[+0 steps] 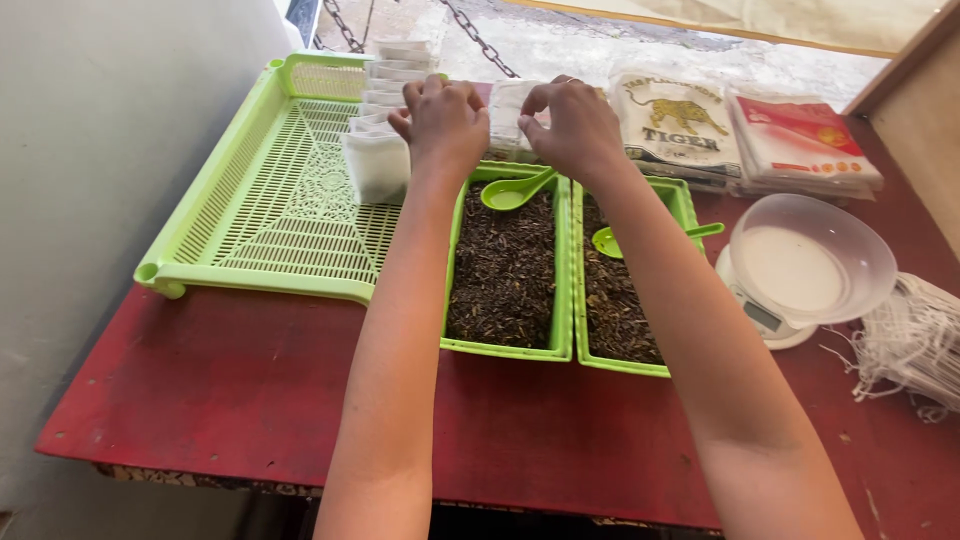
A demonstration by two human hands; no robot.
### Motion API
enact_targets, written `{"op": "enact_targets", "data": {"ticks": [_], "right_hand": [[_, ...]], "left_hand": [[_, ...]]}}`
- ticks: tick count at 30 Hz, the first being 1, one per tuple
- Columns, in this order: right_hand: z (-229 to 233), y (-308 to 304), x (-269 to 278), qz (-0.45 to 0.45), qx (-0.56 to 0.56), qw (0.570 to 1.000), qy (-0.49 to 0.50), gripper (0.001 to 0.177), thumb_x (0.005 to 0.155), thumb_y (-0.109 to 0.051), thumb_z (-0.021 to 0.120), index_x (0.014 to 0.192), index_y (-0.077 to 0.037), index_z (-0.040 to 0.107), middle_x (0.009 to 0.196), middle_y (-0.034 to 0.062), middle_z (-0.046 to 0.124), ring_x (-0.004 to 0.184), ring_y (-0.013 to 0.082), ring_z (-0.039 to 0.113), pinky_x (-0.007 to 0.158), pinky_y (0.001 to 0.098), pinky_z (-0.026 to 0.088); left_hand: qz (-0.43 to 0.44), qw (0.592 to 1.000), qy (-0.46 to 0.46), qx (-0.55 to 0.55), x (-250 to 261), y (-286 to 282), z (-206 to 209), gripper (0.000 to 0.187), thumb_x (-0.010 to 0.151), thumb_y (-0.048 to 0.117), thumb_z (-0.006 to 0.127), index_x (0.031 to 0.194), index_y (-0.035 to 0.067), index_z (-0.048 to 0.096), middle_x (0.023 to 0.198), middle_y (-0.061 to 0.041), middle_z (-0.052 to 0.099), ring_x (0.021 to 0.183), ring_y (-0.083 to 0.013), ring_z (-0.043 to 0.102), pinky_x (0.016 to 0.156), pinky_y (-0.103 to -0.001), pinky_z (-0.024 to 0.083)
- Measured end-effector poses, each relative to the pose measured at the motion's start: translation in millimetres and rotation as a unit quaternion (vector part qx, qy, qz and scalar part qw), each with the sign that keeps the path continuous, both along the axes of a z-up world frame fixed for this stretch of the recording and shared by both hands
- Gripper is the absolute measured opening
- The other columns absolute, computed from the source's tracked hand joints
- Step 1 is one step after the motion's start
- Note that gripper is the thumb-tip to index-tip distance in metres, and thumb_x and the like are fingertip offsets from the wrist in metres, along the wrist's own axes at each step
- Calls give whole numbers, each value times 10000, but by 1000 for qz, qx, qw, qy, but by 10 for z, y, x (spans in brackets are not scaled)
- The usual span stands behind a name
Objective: Filling and weighing tea bags with loose tea leaves
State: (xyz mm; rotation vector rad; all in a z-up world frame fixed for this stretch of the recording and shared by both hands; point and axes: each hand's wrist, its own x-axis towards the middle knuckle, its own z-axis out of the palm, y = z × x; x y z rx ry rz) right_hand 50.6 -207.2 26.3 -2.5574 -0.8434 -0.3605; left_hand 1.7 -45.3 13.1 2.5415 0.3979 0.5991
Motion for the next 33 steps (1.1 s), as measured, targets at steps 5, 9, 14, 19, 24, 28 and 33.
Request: {"op": "enact_targets", "data": {"ticks": [5, 9, 14, 19, 24, 28, 33], "right_hand": [[79, -539, 3, -18, 24, 1000, 0, 158, 964, -304, 696, 1000, -166, 765, 1007, 18, 745, 895, 269, 670, 600, 492, 493], [95, -924, 6, -44, 35, 998, 8, 162, 977, -309, 693, 988, -161, 760, 984, 0, 748, 833, 224, 660, 584, 456, 465], [104, -1373, -19, -99, 34, 994, 20, 201, 949, -380, 651, 1007, -227, 767, 1026, -35, 747, 875, 244, 655, 683, 499, 468], [130, -1847, -54, -126, 43, 991, 16, 214, 956, -372, 656, 1001, -196, 770, 1036, -5, 753, 869, 232, 686, 707, 503, 479], [126, -2359, -91, -150, 56, 987, 8, 220, 972, -340, 653, 1024, -158, 764, 1077, 53, 734, 920, 239, 684, 750, 476, 486], [146, -2736, -145, -190, 39, 981, 8, 233, 958, -368, 647, 1046, -190, 770, 1091, 32, 750, 974, 250, 680, 868, 477, 456], [230, -3066, -292, -219, 88, 968, 80, 189, 961, -315, 669, 1080, -199, 761, 1215, 68, 685, 1051, 238, 669, 906, 409, 462]], "left_hand": [[-66, 997, -32, 7, 179, -523, 20, 101, 884, 248, 629, 913, 210, 718, 1091, -39, 688, 1139, -283, 532, 960, -534, 333], [-124, 990, -65, 13, 308, -993, 31, 104, 885, 249, 644, 908, 185, 723, 1042, -61, 677, 1162, -322, 540, 924, -511, 351], [-169, 983, -70, 1, 350, -1481, 82, 137, 864, 241, 614, 911, 181, 728, 1030, -68, 675, 1140, -329, 536, 912, -502, 332], [-201, 976, -78, -3, 462, -1844, 46, 146, 857, 238, 602, 912, 178, 724, 1047, -69, 685, 1143, -339, 542, 907, -516, 342], [-239, 969, -64, -6, 527, -2181, 29, 112, 866, 252, 620, 902, 189, 705, 1058, -64, 684, 1178, -333, 542, 954, -538, 349], [-269, 961, -59, -8, 630, -2487, -53, 139, 855, 247, 605, 897, 181, 720, 1061, -98, 648, 1192, -368, 505, 933, -535, 363], [-308, 948, -73, -22, 699, -2894, -100, 118, 829, 235, 635, 889, 171, 714, 1049, -64, 561, 1152, -320, 469, 990, -546, 330]]}}
